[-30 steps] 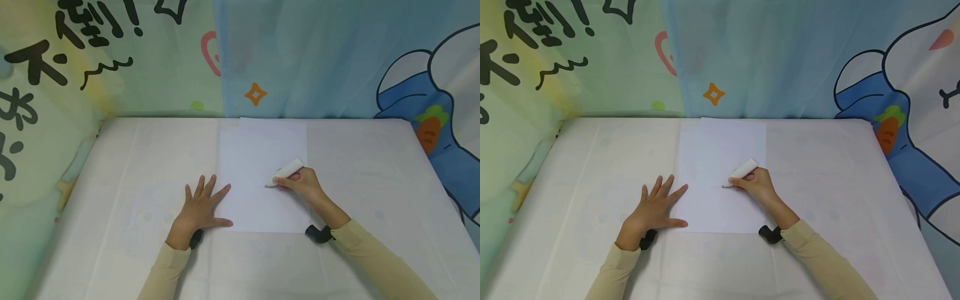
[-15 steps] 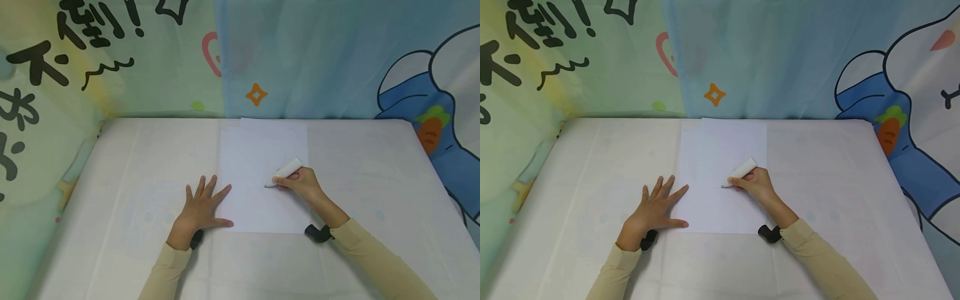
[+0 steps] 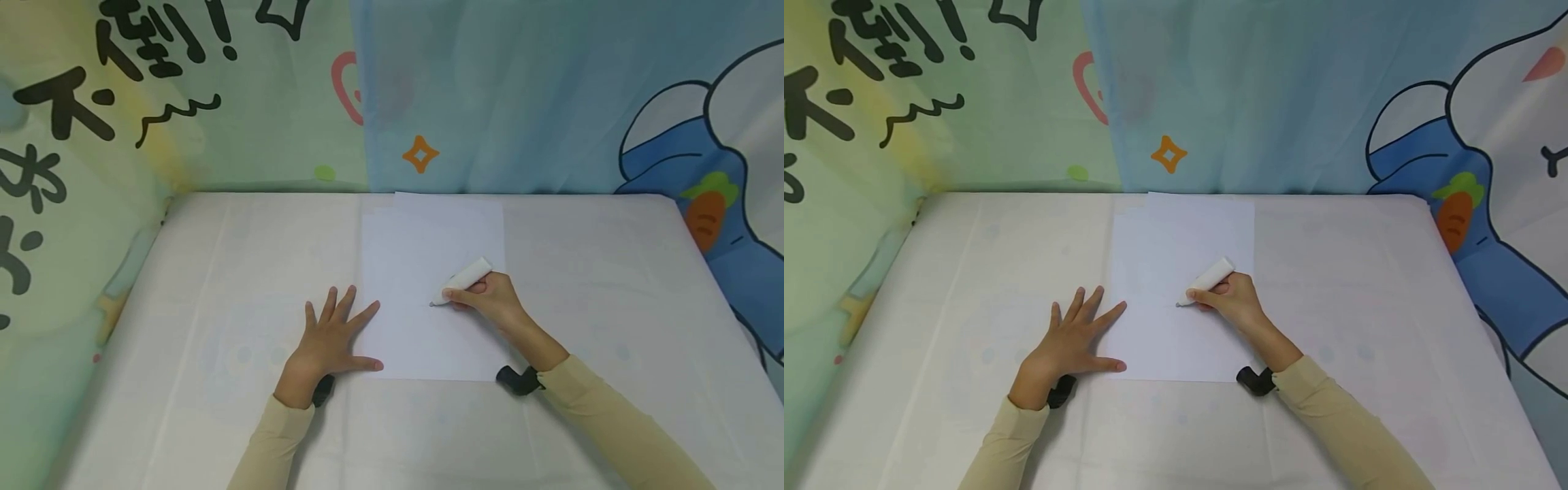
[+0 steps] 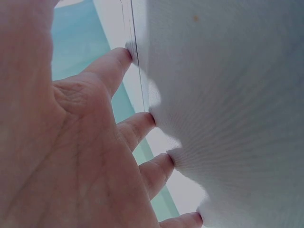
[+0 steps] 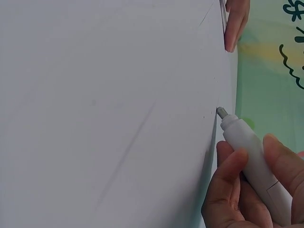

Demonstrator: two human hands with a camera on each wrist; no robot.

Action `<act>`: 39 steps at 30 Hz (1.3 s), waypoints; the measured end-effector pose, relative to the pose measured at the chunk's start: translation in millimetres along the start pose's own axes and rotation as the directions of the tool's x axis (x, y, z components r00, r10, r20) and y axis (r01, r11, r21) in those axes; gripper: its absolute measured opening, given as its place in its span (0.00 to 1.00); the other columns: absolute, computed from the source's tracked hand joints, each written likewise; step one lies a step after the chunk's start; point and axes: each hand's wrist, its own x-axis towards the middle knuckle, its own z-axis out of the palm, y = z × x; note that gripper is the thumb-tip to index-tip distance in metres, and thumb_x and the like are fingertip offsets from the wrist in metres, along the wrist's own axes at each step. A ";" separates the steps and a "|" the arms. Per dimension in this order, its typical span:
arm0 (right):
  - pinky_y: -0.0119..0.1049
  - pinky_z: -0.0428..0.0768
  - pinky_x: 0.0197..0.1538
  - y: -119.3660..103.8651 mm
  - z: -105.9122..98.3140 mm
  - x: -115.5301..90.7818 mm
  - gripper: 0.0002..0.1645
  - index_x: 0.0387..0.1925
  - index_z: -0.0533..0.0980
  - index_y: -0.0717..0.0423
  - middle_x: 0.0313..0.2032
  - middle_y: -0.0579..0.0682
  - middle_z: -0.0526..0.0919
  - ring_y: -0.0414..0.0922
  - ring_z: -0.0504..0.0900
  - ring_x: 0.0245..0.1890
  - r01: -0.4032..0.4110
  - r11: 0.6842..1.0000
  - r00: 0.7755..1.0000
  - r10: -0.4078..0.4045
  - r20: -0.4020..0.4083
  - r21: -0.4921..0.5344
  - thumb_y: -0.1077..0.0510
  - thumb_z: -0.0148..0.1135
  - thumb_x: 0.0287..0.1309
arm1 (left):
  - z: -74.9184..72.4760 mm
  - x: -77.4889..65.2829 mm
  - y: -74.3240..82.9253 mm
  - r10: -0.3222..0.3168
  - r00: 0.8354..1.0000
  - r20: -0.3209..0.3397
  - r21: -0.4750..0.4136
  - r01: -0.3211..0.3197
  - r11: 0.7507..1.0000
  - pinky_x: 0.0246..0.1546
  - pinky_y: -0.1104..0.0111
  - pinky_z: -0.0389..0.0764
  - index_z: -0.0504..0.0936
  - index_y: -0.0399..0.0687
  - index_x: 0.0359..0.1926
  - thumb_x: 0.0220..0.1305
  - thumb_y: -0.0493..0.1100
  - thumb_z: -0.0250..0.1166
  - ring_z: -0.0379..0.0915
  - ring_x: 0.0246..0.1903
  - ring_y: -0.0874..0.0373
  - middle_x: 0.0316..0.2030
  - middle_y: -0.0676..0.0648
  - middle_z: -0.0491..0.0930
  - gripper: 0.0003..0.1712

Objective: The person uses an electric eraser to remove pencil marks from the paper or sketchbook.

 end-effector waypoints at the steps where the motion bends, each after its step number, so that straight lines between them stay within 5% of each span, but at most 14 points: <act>1: 0.24 0.81 0.37 -0.4 0.2 0.0 0.21 0.44 0.72 0.73 0.26 0.49 0.87 0.32 0.82 0.26 0.001 1.000 1.000 -0.001 0.001 0.000 0.63 0.70 0.55 | -0.1 0.2 0.2 0.001 1.000 -0.001 0.003 -0.001 1.000 0.65 0.30 0.39 0.58 0.62 0.75 0.48 0.69 0.71 0.32 0.74 0.35 0.76 0.39 0.44 0.56; 39: 0.25 0.82 0.36 -0.5 -4.8 -1.4 0.21 0.45 0.71 0.74 0.25 0.44 0.85 0.31 0.81 0.26 -0.010 0.999 1.000 0.011 -0.005 0.039 0.65 0.70 0.54 | -1.3 -0.7 1.0 0.000 1.000 0.001 0.009 0.000 1.000 0.64 0.30 0.39 0.58 0.62 0.75 0.48 0.69 0.71 0.33 0.74 0.34 0.76 0.38 0.45 0.56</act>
